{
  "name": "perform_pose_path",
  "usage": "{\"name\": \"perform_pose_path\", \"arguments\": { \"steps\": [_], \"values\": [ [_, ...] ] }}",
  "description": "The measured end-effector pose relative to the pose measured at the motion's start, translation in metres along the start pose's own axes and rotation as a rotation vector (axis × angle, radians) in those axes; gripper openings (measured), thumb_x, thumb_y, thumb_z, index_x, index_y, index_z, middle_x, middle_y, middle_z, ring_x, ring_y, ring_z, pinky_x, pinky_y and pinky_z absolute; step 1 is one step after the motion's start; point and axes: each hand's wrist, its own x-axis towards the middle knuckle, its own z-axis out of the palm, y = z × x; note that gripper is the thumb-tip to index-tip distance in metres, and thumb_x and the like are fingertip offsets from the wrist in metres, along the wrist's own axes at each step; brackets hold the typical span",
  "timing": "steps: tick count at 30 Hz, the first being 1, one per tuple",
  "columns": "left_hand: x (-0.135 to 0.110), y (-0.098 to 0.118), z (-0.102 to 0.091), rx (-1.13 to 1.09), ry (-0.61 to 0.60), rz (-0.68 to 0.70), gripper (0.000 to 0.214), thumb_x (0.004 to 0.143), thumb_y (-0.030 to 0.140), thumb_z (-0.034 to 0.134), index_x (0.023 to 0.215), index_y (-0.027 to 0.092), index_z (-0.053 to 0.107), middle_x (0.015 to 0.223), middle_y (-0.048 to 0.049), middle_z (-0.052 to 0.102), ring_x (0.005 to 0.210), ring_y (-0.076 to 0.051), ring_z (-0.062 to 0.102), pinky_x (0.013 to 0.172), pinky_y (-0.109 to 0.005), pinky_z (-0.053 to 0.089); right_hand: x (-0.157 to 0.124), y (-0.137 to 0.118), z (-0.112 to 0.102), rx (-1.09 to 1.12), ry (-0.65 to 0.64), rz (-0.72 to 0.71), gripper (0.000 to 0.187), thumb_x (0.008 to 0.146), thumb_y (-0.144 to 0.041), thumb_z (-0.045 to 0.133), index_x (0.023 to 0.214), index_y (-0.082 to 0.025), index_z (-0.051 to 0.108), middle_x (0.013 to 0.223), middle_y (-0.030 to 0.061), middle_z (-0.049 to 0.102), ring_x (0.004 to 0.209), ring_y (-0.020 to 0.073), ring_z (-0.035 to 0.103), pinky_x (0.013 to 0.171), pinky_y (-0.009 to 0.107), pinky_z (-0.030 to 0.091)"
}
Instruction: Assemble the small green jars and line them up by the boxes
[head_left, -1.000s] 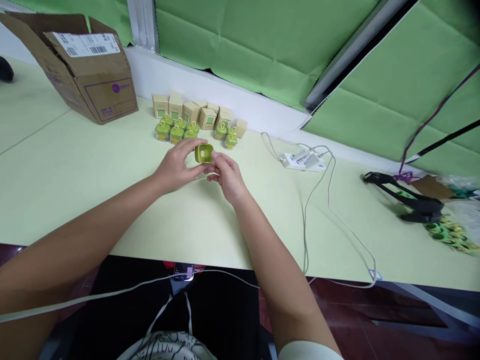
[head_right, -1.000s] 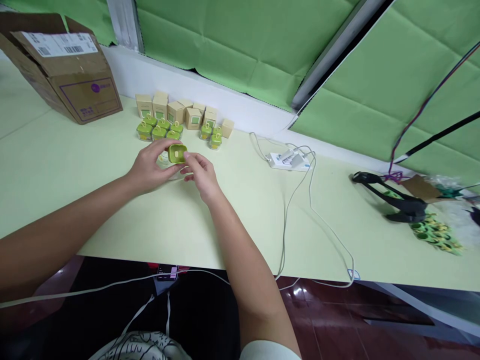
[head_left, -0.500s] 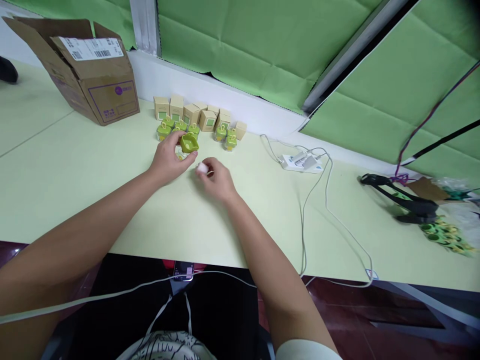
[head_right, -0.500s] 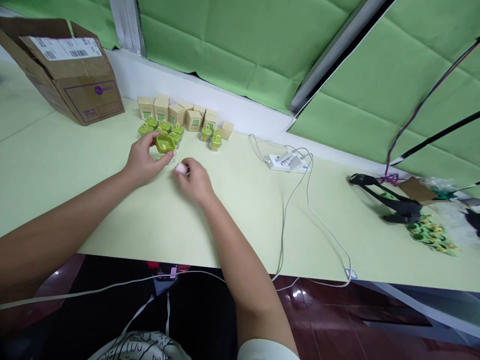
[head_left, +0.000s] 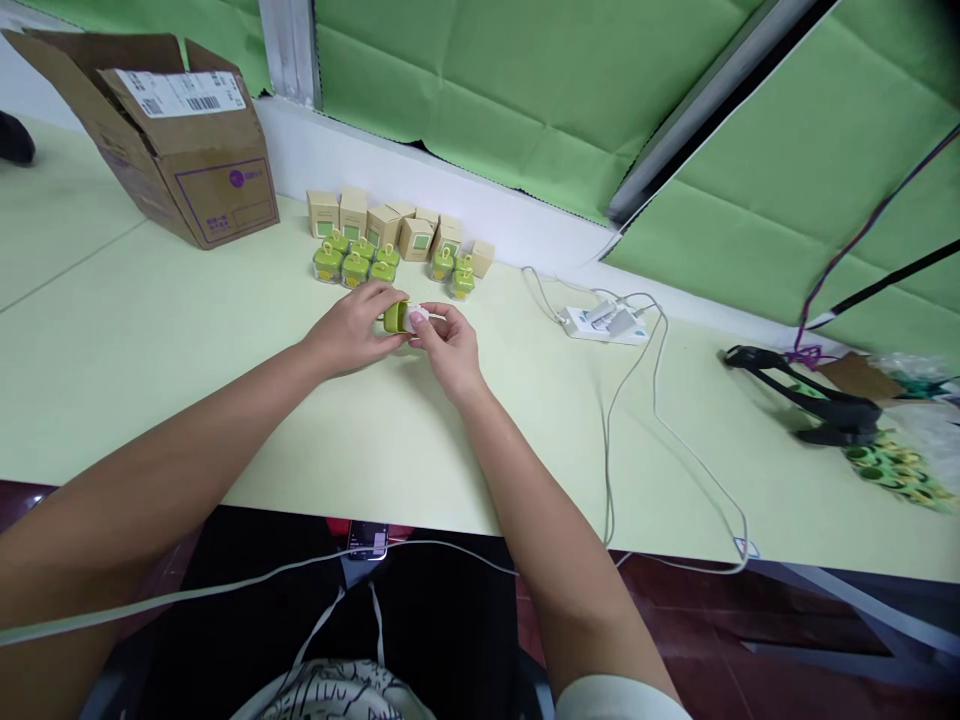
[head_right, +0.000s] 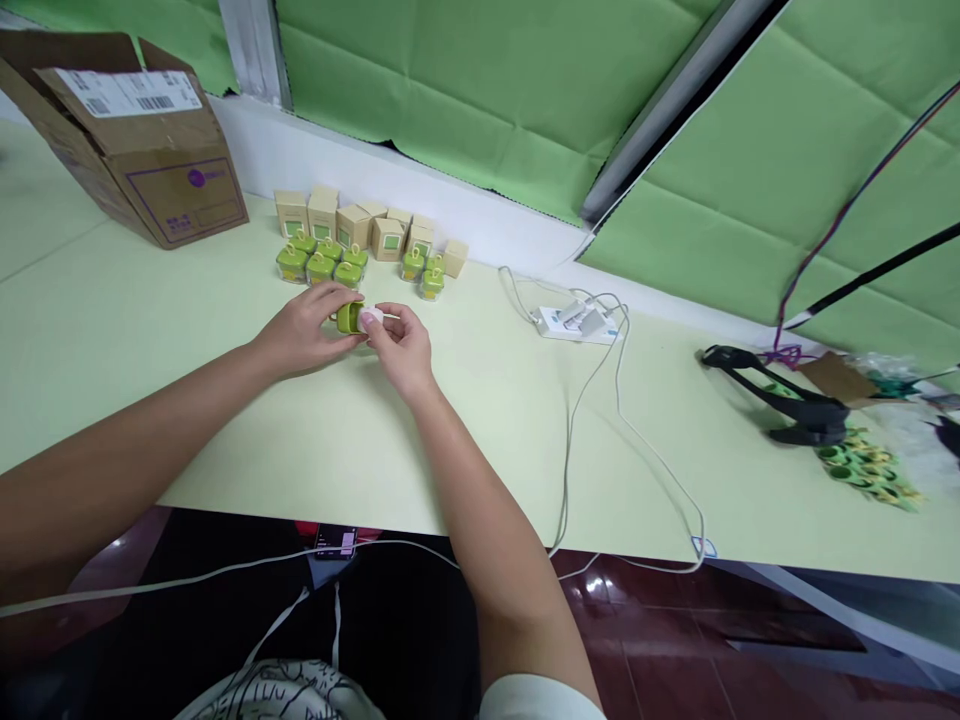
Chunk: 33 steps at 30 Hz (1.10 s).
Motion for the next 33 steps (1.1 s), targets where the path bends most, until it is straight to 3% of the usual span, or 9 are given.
{"name": "perform_pose_path", "arguments": {
  "steps": [9, 18, 33],
  "values": [
    [0.001, 0.004, 0.000, 0.038, -0.037, 0.018, 0.040, 0.091, 0.042, 0.069, 0.124, 0.020, 0.071, 0.126, -0.0136, 0.071, 0.118, -0.031, 0.068, 0.099, -0.044, 0.056, 0.002, 0.004, -0.001, -0.051, -0.006, 0.034, 0.069, 0.064, -0.080, 0.086, 0.100, -0.025, 0.063, 0.081, -0.0012, 0.076, 0.070, 0.0132, 0.068, 0.071, 0.028, 0.060],
    [0.000, 0.009, 0.000, 0.050, -0.033, -0.010, 0.042, 0.089, 0.044, 0.068, 0.122, 0.019, 0.072, 0.122, -0.0135, 0.072, 0.114, -0.032, 0.069, 0.097, -0.045, 0.057, 0.000, 0.002, 0.001, -0.077, 0.005, 0.056, 0.068, 0.065, -0.078, 0.086, 0.099, -0.024, 0.063, 0.081, -0.0011, 0.076, 0.073, 0.0138, 0.071, 0.067, 0.027, 0.060],
    [0.001, 0.007, 0.003, -0.059, 0.038, -0.034, 0.044, 0.088, 0.042, 0.075, 0.129, 0.023, 0.074, 0.131, -0.0117, 0.073, 0.122, -0.029, 0.069, 0.109, -0.045, 0.054, 0.000, -0.009, -0.005, 0.039, -0.034, 0.051, 0.060, 0.065, -0.066, 0.093, 0.102, -0.025, 0.069, 0.094, 0.0001, 0.078, 0.084, 0.0140, 0.071, 0.077, 0.028, 0.061]
  ]
}}
